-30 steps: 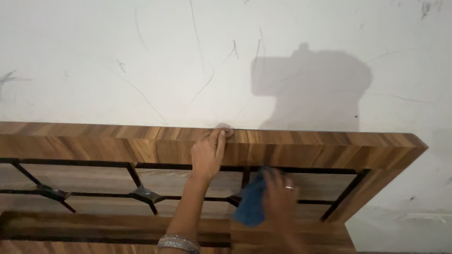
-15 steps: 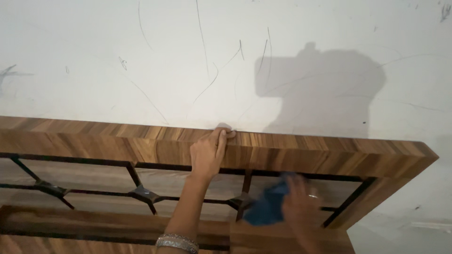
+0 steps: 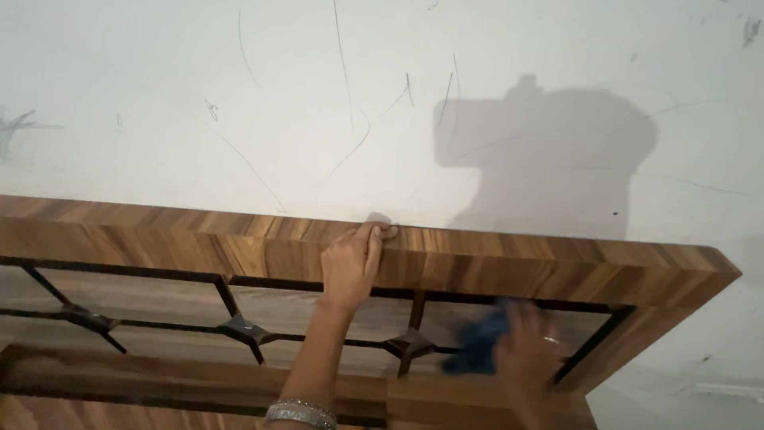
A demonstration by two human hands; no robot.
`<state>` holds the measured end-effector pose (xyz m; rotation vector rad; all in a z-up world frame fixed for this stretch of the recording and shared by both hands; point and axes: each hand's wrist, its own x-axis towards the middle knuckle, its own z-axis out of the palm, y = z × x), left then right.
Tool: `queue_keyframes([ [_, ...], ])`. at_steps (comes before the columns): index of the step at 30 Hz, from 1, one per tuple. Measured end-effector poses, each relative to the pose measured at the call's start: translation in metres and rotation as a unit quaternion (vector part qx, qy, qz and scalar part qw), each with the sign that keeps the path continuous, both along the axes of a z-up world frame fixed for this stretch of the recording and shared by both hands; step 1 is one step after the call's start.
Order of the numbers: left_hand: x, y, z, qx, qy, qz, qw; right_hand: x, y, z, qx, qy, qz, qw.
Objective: The person wipes the wooden headboard of a bed using a blue cloth. They clean the top edge, the geometric metal frame, and the wooden panels, moving systematically across the surface.
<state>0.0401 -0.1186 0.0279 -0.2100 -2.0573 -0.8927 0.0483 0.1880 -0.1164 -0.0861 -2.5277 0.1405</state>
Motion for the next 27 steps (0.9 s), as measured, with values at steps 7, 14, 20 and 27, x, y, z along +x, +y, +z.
queue_keyframes([
  [7, -0.002, 0.005, -0.002, 0.001, -0.001, 0.021, 1.000, -0.012, -0.051, -0.031, -0.029, -0.076, -0.038, 0.996],
  [14, 0.006, -0.001, -0.004, -0.010, 0.014, -0.022, 1.000, -0.002, -0.011, -0.023, -0.112, 0.102, 0.114, 0.982],
  [20, 0.008, 0.016, -0.099, -0.145, 0.160, -0.050, 0.975, -0.009, -0.024, -0.062, -0.153, 0.179, 0.033, 0.971],
  [27, 0.014, 0.058, -0.212, -0.224, 0.008, -0.036, 0.974, -0.022, -0.066, -0.132, 0.077, 0.154, 0.203, 0.964],
])
